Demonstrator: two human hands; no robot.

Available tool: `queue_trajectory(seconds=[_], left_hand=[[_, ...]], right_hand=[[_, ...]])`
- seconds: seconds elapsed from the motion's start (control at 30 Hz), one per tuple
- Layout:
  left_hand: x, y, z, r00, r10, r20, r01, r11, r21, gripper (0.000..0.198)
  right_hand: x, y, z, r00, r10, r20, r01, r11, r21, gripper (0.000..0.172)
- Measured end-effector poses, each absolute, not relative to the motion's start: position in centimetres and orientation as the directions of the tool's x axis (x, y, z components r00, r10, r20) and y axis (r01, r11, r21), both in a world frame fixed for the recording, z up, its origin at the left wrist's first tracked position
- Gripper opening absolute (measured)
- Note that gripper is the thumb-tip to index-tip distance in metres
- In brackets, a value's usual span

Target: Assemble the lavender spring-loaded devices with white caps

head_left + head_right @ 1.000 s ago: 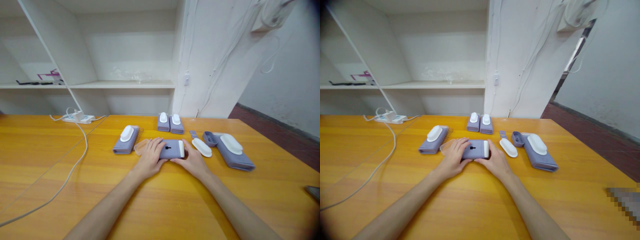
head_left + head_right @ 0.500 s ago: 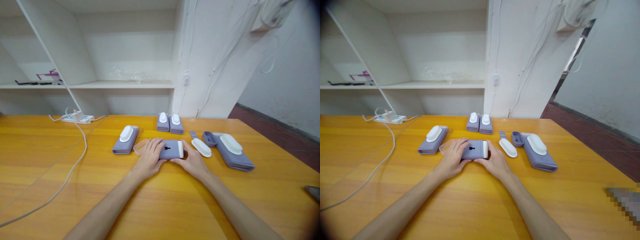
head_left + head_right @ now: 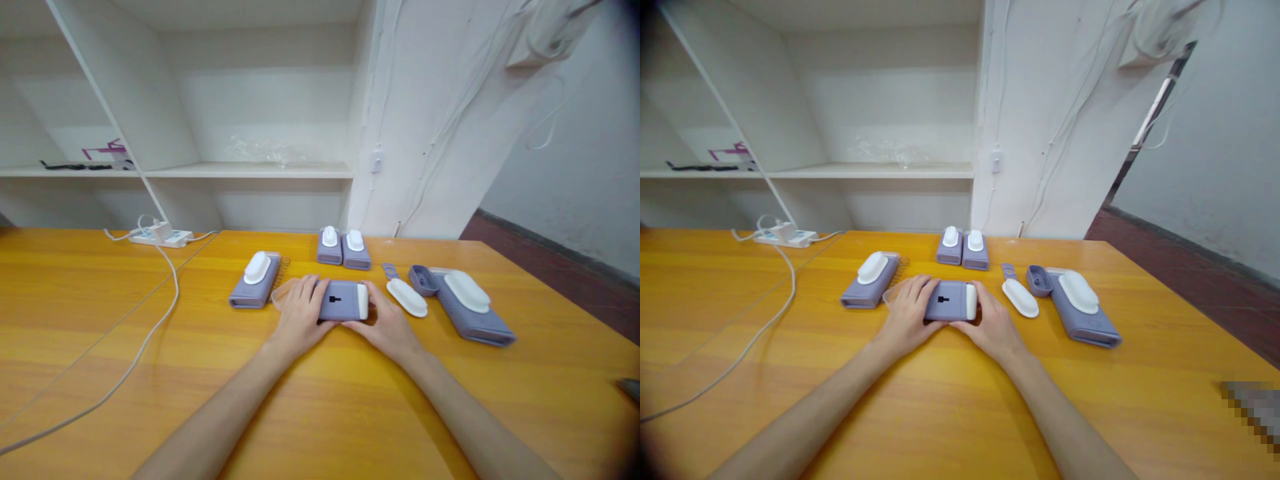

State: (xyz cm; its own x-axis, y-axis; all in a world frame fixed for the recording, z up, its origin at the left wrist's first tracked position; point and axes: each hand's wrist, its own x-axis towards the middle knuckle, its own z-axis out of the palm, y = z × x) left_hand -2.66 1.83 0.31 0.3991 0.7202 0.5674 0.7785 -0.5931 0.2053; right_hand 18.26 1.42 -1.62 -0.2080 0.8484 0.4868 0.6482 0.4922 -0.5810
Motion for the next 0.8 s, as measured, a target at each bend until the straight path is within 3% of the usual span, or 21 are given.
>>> queue_trajectory(seconds=[0.43, 0.8], left_hand=[[-2.71, 1.86, 0.34, 0.394, 0.705, 0.59, 0.766, -0.607, 0.214, 0.067], [-2.79, 1.82, 0.44, 0.397, 0.71, 0.582, 0.768, -0.604, 0.213, 0.067]], right_hand=[[18.42, 1.55, -1.54, -0.239, 0.783, 0.574, 0.705, 0.547, -0.452, 0.079], [18.24, 1.78, -2.02, -0.253, 0.783, 0.569, 0.675, 0.564, -0.476, 0.082]])
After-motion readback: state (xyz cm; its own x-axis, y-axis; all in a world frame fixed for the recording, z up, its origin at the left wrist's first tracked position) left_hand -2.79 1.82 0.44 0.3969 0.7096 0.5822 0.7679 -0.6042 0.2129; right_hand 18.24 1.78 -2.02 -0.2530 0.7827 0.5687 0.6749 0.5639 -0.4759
